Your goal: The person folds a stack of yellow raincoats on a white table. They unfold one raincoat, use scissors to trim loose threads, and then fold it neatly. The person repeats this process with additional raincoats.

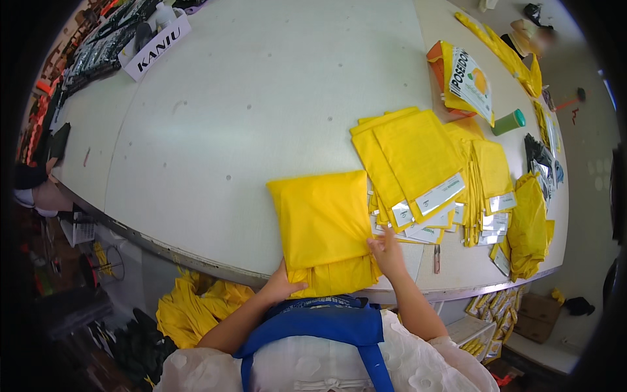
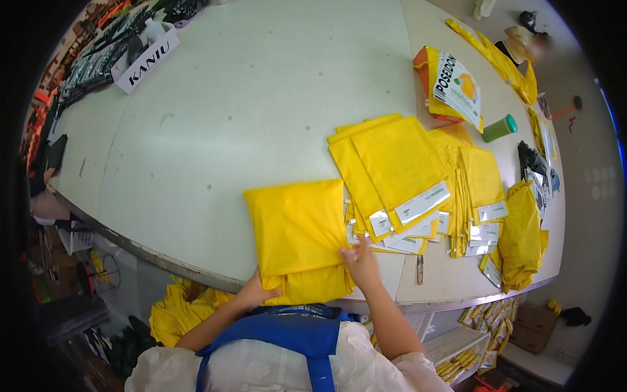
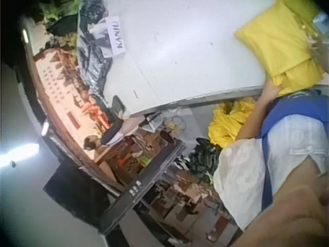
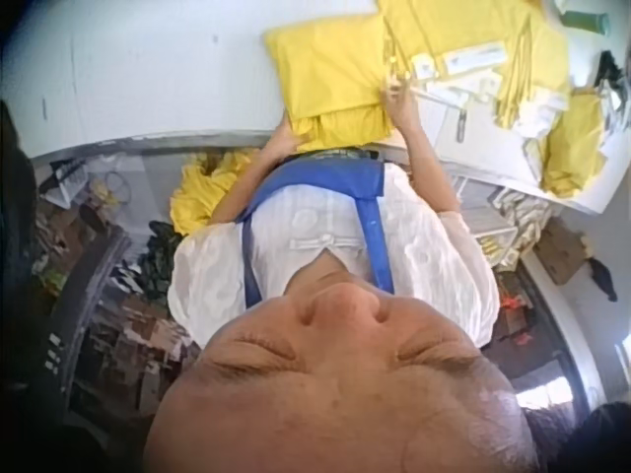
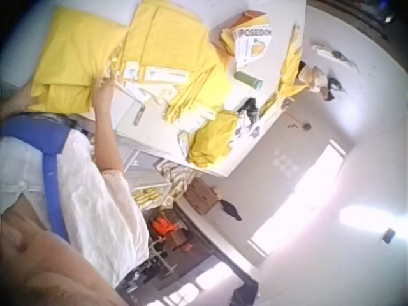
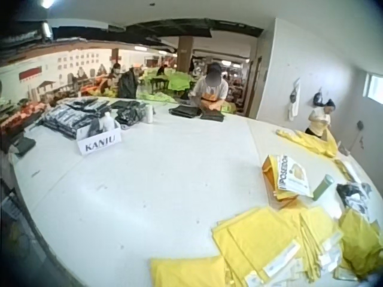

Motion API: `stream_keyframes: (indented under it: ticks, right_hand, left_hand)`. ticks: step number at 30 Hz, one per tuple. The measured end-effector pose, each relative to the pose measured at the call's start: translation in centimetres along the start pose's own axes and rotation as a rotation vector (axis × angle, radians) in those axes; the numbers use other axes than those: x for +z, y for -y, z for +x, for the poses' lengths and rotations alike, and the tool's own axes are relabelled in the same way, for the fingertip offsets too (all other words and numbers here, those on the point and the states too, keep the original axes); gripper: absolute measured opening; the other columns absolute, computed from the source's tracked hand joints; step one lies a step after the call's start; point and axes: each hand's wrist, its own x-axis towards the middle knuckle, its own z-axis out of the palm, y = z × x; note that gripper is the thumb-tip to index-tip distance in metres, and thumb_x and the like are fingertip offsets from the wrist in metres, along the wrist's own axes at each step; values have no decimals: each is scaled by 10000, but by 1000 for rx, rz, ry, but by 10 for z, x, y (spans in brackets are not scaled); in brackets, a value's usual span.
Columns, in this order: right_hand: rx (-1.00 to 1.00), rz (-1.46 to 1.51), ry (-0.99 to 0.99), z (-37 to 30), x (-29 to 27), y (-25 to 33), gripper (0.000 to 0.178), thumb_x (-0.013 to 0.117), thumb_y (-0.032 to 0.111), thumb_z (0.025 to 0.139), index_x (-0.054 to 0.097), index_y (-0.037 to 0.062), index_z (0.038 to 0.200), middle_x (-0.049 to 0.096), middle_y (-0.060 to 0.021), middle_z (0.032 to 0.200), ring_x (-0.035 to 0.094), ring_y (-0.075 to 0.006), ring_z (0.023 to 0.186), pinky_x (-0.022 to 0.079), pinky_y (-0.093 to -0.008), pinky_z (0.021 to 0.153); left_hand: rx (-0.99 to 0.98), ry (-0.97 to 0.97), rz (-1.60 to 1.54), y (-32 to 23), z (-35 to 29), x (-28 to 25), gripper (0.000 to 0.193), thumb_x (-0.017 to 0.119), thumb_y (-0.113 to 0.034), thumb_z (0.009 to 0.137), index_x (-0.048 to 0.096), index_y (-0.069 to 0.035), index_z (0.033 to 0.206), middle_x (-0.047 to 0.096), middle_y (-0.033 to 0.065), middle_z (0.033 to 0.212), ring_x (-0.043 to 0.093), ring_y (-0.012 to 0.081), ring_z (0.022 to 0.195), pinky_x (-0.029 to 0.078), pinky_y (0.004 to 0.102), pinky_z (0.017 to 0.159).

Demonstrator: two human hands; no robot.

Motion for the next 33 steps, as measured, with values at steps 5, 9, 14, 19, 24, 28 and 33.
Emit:
stream_keyframes:
  ticks: [5, 9, 14, 19, 24, 28, 33]
  right_hand:
    - [195, 127, 201, -22, 27, -11, 642, 692, 393, 820, 479, -17, 1266, 610, -239, 1159, 618, -322, 1042, 492, -372, 872]
    - [126, 186, 175, -53, 36, -35, 513, 704, 310, 825, 548, -19, 1186, 659, -203, 1055, 646, -272, 973, 499, -360, 851]
    - [-142, 343, -87, -49, 23, -10, 406, 671, 223, 859, 544, -15, 1162, 664, -165, 1003, 629, -202, 889, 495, -327, 785]
    - [-195, 460, -205, -94, 24, 49, 334, 556, 161, 915, 494, -18, 1189, 662, -144, 954, 620, -210, 869, 480, -330, 795]
    - [-382, 9, 803, -110, -5, 71, 270, 596, 212, 919, 606, 27, 1116, 668, -119, 925, 642, -229, 871, 484, -299, 817]
    - [-556, -164, -39, -21, 2, 74, 383, 644, 204, 875, 561, 9, 1195, 622, -153, 1120, 581, -265, 1020, 448, -353, 901]
    - [-378, -201, 5, 74, 36, 76, 608, 740, 340, 775, 539, 19, 1251, 541, -209, 1177, 520, -356, 1115, 420, -411, 961]
  left_hand:
    - [-77, -10, 337, -9, -21, -3, 933, 782, -218, 701, 231, -25, 1429, 483, 209, 1334, 465, 339, 1257, 351, 358, 1051]
    - [-112, 44, 356, -2, -40, -6, 968, 779, -274, 707, 208, -26, 1449, 485, 220, 1325, 469, 354, 1252, 369, 365, 1039]
    - [45, 15, 295, -52, -32, -11, 911, 721, -320, 785, 186, -51, 1472, 449, 172, 1370, 480, 309, 1242, 397, 386, 1011]
    - [270, 44, -649, -89, 18, -41, 686, 583, -239, 924, 203, -82, 1472, 461, 112, 1337, 483, 227, 1203, 415, 381, 979]
    - [176, -160, 157, -55, 76, -42, 501, 533, -282, 941, 434, -27, 1361, 526, 169, 1270, 525, 273, 1147, 437, 354, 936]
    - [118, -151, 445, -49, 79, -26, 405, 472, -325, 956, 615, 10, 1132, 606, 233, 1109, 563, 339, 1065, 448, 372, 895]
    - [223, -218, 686, -51, 83, -18, 430, 440, -345, 964, 655, 20, 1034, 631, 242, 1052, 587, 398, 949, 468, 395, 825]
